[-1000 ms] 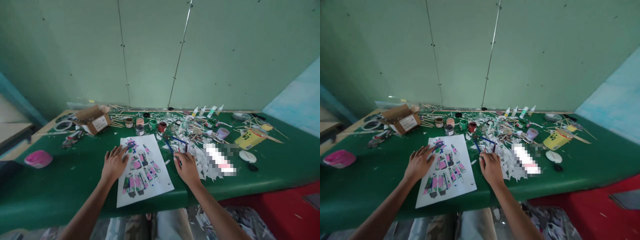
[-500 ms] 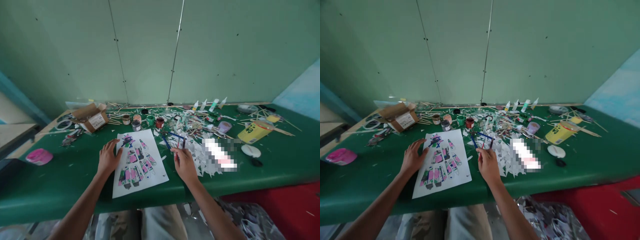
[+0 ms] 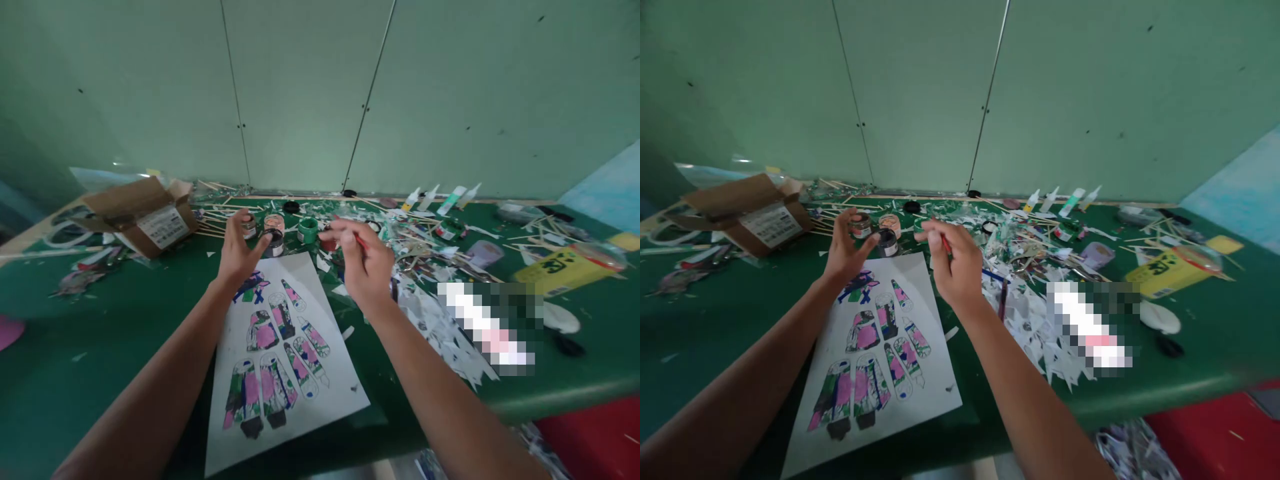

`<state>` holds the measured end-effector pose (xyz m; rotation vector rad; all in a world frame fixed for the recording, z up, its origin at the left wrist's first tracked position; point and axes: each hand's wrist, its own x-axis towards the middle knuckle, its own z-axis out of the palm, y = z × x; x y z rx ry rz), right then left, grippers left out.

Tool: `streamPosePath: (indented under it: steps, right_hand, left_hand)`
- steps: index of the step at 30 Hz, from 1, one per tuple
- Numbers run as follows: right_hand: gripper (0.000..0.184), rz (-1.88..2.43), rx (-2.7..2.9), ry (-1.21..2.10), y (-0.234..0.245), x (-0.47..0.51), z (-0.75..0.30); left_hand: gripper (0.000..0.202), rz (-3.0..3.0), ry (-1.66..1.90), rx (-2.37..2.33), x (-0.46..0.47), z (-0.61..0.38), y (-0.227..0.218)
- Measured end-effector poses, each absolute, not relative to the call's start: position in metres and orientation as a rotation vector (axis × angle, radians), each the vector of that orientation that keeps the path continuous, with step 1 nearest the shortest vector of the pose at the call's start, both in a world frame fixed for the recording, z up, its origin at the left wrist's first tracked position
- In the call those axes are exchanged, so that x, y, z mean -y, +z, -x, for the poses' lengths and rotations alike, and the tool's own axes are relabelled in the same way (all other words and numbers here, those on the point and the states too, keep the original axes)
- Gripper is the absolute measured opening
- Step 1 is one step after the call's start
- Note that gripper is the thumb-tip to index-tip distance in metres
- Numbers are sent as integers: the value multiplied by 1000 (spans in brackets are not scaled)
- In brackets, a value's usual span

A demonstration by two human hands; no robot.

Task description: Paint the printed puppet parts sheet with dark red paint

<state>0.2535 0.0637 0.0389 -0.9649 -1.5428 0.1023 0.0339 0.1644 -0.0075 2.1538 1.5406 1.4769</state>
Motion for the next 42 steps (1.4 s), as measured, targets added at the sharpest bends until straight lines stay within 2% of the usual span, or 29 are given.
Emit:
streamPosePath:
  steps: [4,8,12,16,26,32,36,42]
  right_hand:
    - [47,910,1310,306,14,-116,-246]
    - [38,990,1372,260,-13,-124,-253]
    - [26,1009,1396,171,-8,-120,-263]
    - [25,1104,1387,6,1,-124,-273]
    - [35,1167,1386,39,-7,-137,-285]
    - [29,912,1350,278,-4,-116,-258]
    - [28,776,1486,345,-6,-95,-238]
    - [30,800,1517,307,-5,-90,-232]
  left_hand:
    - [78,-2301,1233,-1699,-157,-39,-16]
    - [87,-2263,1083,-1769,-153,-48,-12]
    - [97,-2219,979,-1825,-157,-52,-14]
    - [89,-2227,972,-1818,-159,-49,-19]
    - [84,-2231,1065,-1723,-163,-47,-22]
    - [48,-2389,1222,-1548,-160,-45,-19]
    - [50,-2377,1333,-1350,-155,-45,-20]
    - [55,-2370,1349,-1204,-150,-47,-22]
